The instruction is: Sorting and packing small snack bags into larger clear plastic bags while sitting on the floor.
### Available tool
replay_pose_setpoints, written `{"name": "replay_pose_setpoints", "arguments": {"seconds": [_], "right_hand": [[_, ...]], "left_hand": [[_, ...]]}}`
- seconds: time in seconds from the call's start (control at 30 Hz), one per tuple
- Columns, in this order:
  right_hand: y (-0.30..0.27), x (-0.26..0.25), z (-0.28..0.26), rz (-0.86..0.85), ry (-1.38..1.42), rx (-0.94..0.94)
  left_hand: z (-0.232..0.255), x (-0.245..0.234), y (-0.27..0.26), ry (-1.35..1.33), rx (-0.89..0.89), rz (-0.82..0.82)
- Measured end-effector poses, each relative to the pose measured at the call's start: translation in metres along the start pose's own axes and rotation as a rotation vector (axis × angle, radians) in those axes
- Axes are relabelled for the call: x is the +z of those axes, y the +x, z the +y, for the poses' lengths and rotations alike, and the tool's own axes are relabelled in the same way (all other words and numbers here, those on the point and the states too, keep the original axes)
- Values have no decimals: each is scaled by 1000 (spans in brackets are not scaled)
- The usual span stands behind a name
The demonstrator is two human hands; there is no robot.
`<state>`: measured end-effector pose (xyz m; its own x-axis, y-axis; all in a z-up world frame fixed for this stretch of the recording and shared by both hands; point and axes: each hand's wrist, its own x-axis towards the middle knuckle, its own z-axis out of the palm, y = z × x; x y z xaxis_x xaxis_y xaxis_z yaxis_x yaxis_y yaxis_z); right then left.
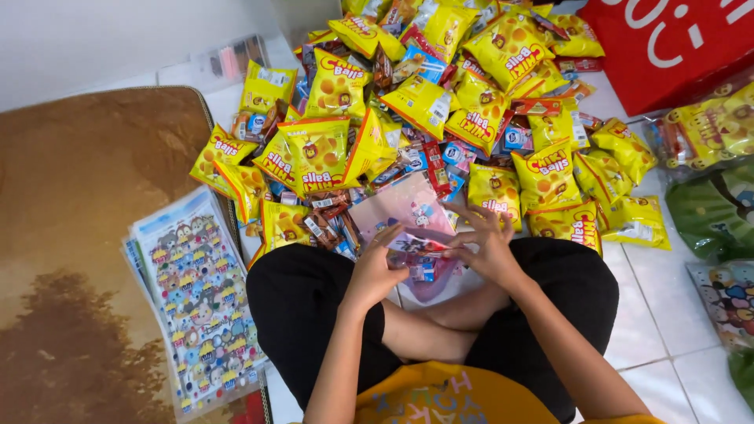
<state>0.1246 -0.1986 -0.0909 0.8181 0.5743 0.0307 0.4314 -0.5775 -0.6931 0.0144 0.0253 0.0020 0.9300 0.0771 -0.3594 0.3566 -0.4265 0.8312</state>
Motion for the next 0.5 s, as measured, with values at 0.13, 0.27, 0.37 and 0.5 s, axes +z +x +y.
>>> {"name": "replay_pose_setpoints", "arguments": {"seconds": [0.13,0.27,0.37,0.5], "right_hand": [[-22,-11,0,86,-556,-90],[-23,-5,-9,157,-710,-172],[-18,6,-3,199,-806,-204],[-13,20,-12,128,-863,-207]], "left_hand": [[-17,7,2,0,25,-8],[-10,9,0,27,51,9],[-12,12,3,73,57,6],[-9,8,-1,105,44,5]]}}
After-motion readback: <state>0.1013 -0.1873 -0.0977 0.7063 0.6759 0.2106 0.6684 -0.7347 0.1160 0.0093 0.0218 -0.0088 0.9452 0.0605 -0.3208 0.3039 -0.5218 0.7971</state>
